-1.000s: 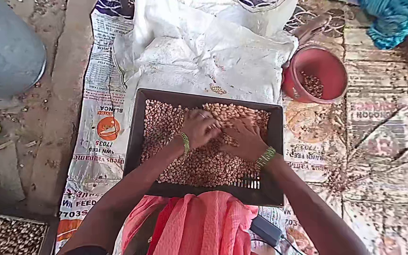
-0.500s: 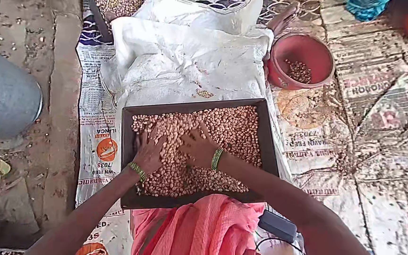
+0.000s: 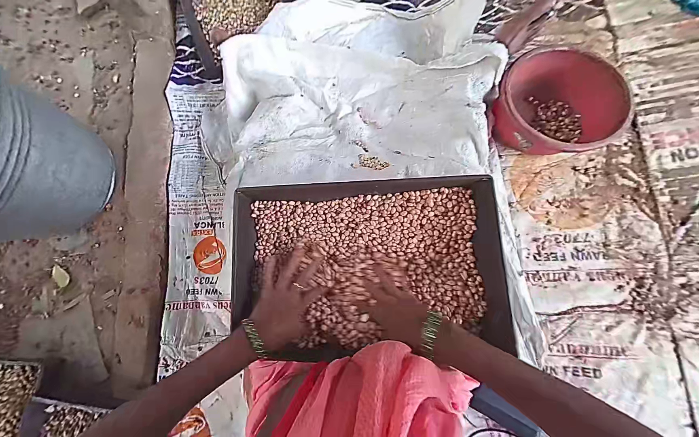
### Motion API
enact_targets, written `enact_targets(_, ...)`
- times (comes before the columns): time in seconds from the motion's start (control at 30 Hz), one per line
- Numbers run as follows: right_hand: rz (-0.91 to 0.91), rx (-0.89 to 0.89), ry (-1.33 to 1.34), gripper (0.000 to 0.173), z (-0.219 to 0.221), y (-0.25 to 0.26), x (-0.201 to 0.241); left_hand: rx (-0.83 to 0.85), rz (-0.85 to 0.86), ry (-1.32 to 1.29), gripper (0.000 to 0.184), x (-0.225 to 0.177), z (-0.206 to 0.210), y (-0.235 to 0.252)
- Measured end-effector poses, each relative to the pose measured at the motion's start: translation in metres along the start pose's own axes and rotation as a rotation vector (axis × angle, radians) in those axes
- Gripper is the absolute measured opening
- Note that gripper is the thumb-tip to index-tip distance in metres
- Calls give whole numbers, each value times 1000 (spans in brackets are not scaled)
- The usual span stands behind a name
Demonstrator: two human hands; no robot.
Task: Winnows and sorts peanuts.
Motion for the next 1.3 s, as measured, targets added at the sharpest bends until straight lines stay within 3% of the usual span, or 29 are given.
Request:
enact_targets(0.1,-179,-81,-118,54,-18,65,14,80,-267,45,91,46,-7,12)
enact_targets(0.17,-168,-190,-183,60,-42,86,-2,207,-447,-36,96,56,-9,45)
enact_targets(0.23,-110,-292,-220,63,-66,82,-32,218,-501,-75,89,49,-6,84)
enact_targets(0.33,62,-299,-240,67,-87,31,-68,196,-331,-150,72,5,0,124)
enact_targets(0.4,193,-206,-246,76,-80,-9,-86,198,-132,-236,68,-30,10,130)
enact_targets(0.5,307,40,-111,86,-44,-52,-87,318,87,-258,65,-53,20,90)
enact_targets(0.57,264,78,21,75,-23,-55,-60,318,118,-199,60,-41,14,49)
enact_targets(0.63,169,70,67,57,-7,-30,-28,336,-7,-92,66,-14,6,18)
enact_targets(0.7,-4,-16,38,61,-1,13,-3,282,-163,14,77,17,-1,10)
enact_targets(0.77,-92,17,-61,64,-13,61,6,189,-300,51,79,45,-2,23)
enact_targets(0.9,-139,-331,-220,56,-58,88,-28,186,-480,-34,82,50,-3,85)
enact_targets(1.03,82,-338,-258,64,-83,23,-82,185,-251,-181,70,-7,6,132)
enact_targets(1.1,218,-210,-230,77,-67,-21,-98,190,-43,-231,67,-40,18,124)
enact_targets(1.2,302,-11,-50,83,-33,-59,-80,263,170,-264,65,-56,21,77)
enact_targets(1.3,246,107,57,69,-7,-38,-33,314,69,-149,62,-22,14,19)
Point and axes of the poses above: each hand's wrist, its own y-axis towards the middle knuckle, its own z-axis out of the palm, x = y × z, the point moved 5 cm from there along y, towards the middle knuckle, and after that the axes turned 7 degrees about -x, right-handed, at the moved point
